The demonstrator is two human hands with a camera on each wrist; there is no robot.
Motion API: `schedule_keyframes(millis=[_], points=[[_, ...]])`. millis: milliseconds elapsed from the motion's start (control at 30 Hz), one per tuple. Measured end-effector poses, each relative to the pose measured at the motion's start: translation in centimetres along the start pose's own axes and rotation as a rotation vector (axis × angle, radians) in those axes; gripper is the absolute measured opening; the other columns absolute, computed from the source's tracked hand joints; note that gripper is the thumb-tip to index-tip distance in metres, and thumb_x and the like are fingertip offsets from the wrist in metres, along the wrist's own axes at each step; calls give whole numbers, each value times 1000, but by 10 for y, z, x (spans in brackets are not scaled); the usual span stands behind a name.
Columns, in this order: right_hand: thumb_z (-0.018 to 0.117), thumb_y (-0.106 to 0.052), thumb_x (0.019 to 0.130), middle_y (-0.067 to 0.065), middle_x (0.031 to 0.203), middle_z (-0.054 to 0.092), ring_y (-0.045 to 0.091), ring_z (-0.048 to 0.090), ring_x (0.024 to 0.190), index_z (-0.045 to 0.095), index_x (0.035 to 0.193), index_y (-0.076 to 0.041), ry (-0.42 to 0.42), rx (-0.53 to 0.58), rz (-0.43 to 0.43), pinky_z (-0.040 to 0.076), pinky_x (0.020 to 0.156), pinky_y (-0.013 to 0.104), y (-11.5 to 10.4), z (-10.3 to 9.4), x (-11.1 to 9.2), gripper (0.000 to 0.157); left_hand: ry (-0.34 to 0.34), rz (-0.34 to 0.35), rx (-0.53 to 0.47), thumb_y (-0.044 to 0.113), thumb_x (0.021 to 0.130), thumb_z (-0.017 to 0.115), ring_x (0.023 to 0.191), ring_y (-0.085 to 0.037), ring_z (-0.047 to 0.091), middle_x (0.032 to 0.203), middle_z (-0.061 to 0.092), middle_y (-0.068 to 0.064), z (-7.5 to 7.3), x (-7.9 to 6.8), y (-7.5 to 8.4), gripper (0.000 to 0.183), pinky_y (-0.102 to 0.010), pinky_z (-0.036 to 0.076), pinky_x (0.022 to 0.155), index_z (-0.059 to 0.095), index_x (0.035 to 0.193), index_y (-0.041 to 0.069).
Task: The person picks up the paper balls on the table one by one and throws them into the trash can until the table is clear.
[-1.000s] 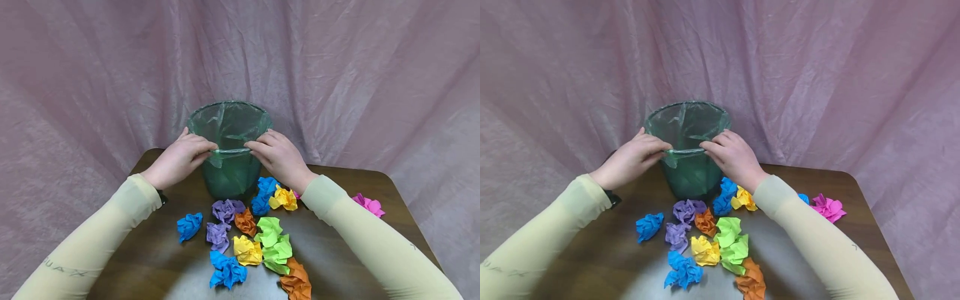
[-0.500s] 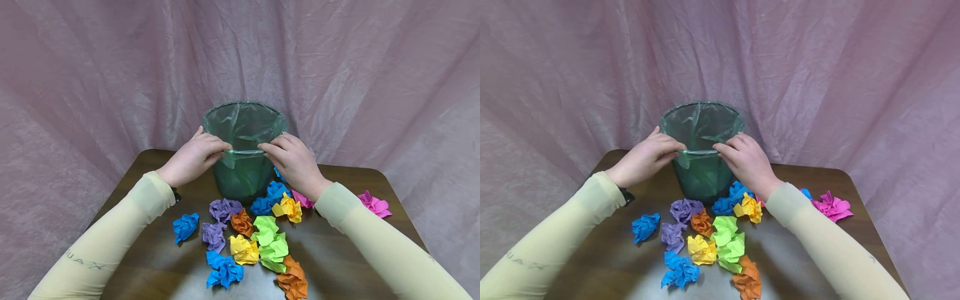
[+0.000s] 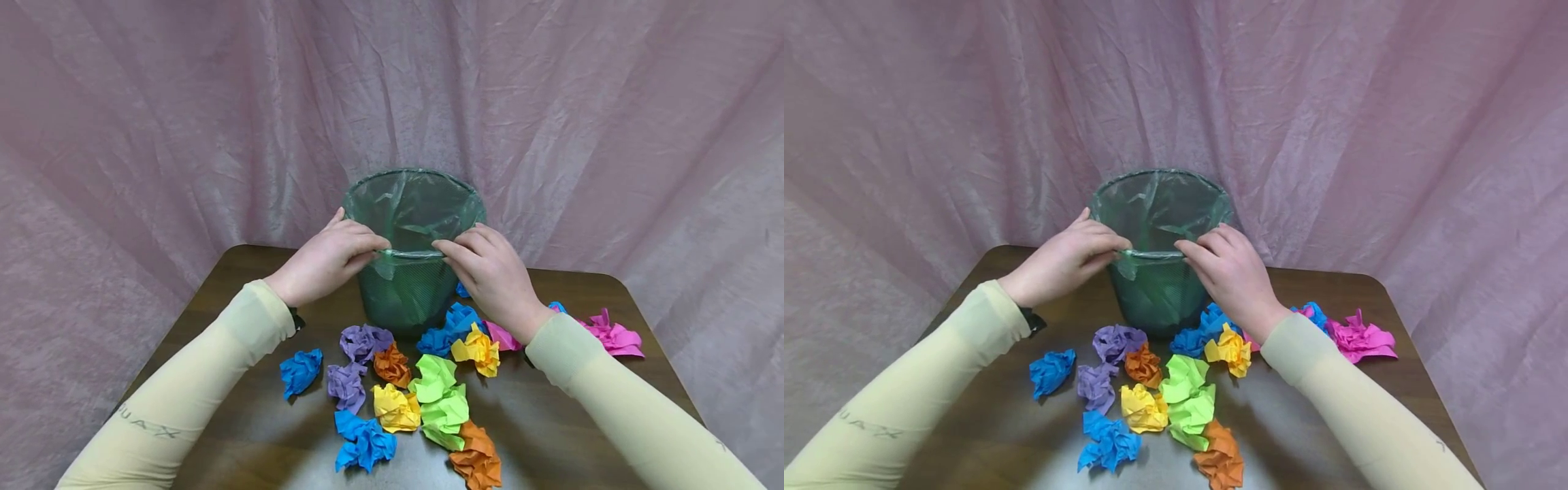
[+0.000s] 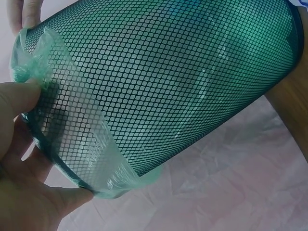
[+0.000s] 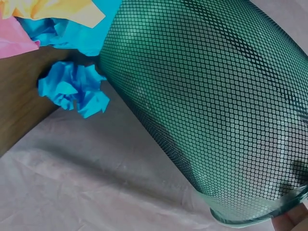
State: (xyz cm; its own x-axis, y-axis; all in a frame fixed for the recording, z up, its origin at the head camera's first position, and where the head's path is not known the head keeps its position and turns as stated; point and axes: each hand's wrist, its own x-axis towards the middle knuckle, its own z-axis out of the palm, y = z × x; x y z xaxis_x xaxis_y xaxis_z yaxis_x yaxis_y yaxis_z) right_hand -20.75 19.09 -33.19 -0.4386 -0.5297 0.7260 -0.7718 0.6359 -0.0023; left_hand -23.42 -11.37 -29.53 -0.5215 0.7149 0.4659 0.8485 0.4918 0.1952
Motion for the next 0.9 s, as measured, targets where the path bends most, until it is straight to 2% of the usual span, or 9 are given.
schedule_keyframes(millis=[567,900], points=[[70,-10,97,11,103,67,32,61,105,68,135,-13,0,-37,35,41,111,48,-7,-16,-17,37,10,42,-21,6,98,70,112,-18,62,112,73,2,6,4,16,25,-65,16,119,75,121,14],[75,-9,93,11,103,69,31,62,104,68,135,-14,22,-49,35,45,106,49,-12,-18,-22,43,-5,43,-27,5,98,69,111,-17,62,111,72,4,6,5,19,25,-64,16,119,75,120,15]])
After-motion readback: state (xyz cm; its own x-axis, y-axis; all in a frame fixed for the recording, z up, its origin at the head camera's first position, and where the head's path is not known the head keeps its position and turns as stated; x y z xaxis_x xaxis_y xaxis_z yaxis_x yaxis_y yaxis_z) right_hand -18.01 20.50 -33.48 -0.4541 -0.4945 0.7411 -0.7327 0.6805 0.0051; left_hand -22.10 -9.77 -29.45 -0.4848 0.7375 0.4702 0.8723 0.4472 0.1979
